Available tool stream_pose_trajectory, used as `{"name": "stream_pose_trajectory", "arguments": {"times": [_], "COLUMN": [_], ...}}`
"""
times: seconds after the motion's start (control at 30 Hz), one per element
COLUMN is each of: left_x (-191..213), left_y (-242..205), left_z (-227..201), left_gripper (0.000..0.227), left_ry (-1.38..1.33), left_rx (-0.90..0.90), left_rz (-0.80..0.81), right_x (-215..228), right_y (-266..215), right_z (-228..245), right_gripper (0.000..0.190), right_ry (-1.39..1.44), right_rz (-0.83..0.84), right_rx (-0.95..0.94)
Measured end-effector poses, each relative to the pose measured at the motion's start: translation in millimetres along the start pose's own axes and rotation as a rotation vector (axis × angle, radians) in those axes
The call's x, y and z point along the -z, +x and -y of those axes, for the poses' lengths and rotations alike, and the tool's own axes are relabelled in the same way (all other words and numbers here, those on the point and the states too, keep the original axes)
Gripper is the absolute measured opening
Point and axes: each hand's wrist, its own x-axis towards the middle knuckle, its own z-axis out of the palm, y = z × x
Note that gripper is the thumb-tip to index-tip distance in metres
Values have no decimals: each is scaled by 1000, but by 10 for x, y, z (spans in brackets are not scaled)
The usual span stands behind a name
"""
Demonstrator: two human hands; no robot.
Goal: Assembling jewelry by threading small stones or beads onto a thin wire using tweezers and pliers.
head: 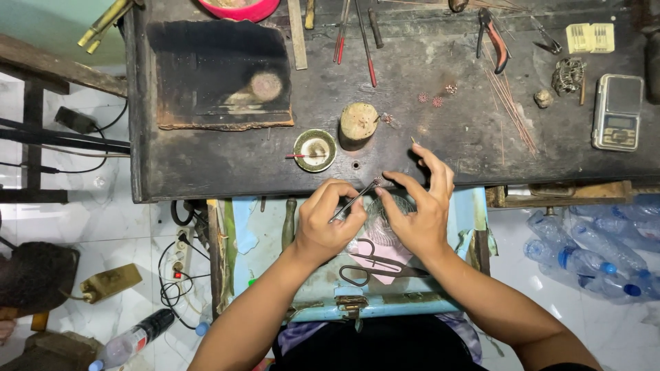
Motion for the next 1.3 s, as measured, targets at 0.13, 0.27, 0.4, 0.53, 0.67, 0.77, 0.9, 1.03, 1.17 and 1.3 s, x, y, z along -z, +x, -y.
{"name": "stream_pose_trajectory", "arguments": {"times": [0.13, 0.27, 0.4, 0.53, 0.67, 0.77, 0.9, 1.03, 1.17, 1.3], "left_x": [-29, -50, -56, -57, -57, -53, -45, -31, -11, 18], "left_y": [-16, -35, -21, -31, -18, -22, -28, -40, -32, -42], "left_z": [26, 51, 56, 64, 64, 60, 51, 45, 47, 56], "left_gripper": [8, 8, 8, 8, 8, 7, 8, 8, 8, 8], "left_ry": [11, 10, 23, 31, 30, 31, 28, 20, 23, 27], "left_rx": [11, 8, 0, -14, -16, -19, -4, 15, 28, 53], "left_rz": [31, 48, 59, 75, 80, 72, 56, 51, 35, 26], "right_x": [-5, -13, -15, -9, -4, -3, 0, -2, 9, 22], "right_y": [-7, -12, -3, -1, 2, 7, 9, 8, 12, 30], "right_z": [-31, -48, -44, -31, -38, -23, -19, -19, -23, -20], "right_gripper": [15, 15, 16, 17, 17, 17, 17, 16, 17, 20], "right_ry": [-24, -20, -4, 6, 2, 11, 7, 12, 12, -2], "right_rz": [39, 41, 46, 48, 53, 53, 55, 63, 66, 73], "right_rx": [4, -3, -10, -20, -18, -19, -29, -39, -40, -26]}}
